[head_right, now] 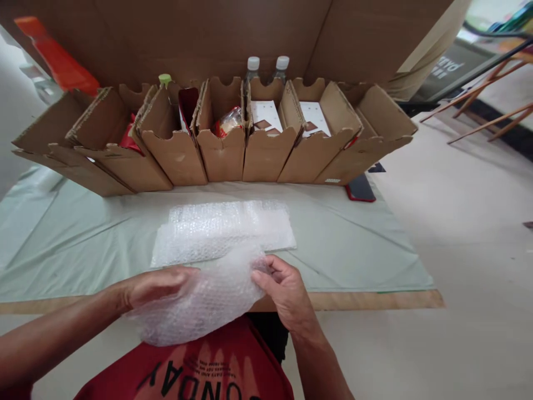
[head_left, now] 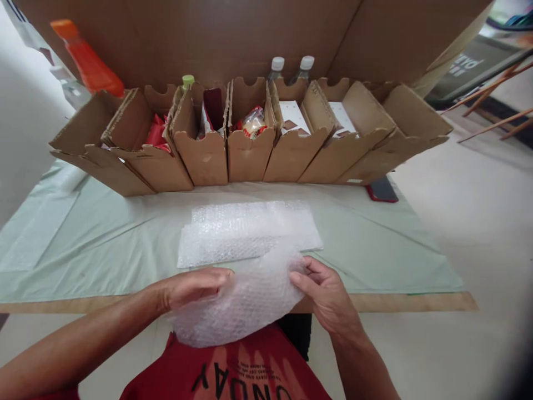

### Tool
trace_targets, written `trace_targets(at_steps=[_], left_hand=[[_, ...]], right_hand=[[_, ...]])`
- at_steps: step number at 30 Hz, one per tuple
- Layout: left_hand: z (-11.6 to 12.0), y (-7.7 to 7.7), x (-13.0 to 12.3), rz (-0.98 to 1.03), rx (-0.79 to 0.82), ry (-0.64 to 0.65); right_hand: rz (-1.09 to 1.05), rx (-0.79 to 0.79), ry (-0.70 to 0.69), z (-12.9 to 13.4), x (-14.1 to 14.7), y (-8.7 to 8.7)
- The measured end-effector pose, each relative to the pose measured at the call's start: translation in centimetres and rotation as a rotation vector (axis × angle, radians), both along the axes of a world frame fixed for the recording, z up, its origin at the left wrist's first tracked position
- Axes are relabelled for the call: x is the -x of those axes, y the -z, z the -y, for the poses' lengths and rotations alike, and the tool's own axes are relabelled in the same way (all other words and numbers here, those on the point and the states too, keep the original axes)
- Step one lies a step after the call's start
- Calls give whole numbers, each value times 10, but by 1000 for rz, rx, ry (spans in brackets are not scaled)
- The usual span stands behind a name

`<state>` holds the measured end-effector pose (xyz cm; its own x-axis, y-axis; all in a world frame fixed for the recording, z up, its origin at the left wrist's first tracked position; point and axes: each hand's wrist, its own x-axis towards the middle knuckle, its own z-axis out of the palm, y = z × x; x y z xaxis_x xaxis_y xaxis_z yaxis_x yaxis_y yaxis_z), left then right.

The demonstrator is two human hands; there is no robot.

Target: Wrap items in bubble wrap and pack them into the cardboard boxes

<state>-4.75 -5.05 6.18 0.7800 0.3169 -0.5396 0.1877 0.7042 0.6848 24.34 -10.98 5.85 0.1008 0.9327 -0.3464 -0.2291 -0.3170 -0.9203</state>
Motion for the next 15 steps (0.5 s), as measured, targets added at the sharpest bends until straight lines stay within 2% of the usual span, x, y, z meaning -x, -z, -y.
trace_targets(at_steps=[2,4,7,9,12,15], left_hand=[[2,-4,10,43,67,-40],[-3,-12,20,-13,13,-21],[-27,-28,26,-245,-269,-39],[-52,-34,24,-391,-483,-85],[-86,-32,14,-619,-803,-76],[-103,-23,4,-896,-1209,-20]], right_hand=[[31,-21,106,-4,-1,4],[70,-55,169,-10,-4,6],[198,-118,158,-26,-11,8],[387,-187,148,-42,-15,11],[665,-272,171,-66,-20,23],[912,-334,262,-75,-24,35]])
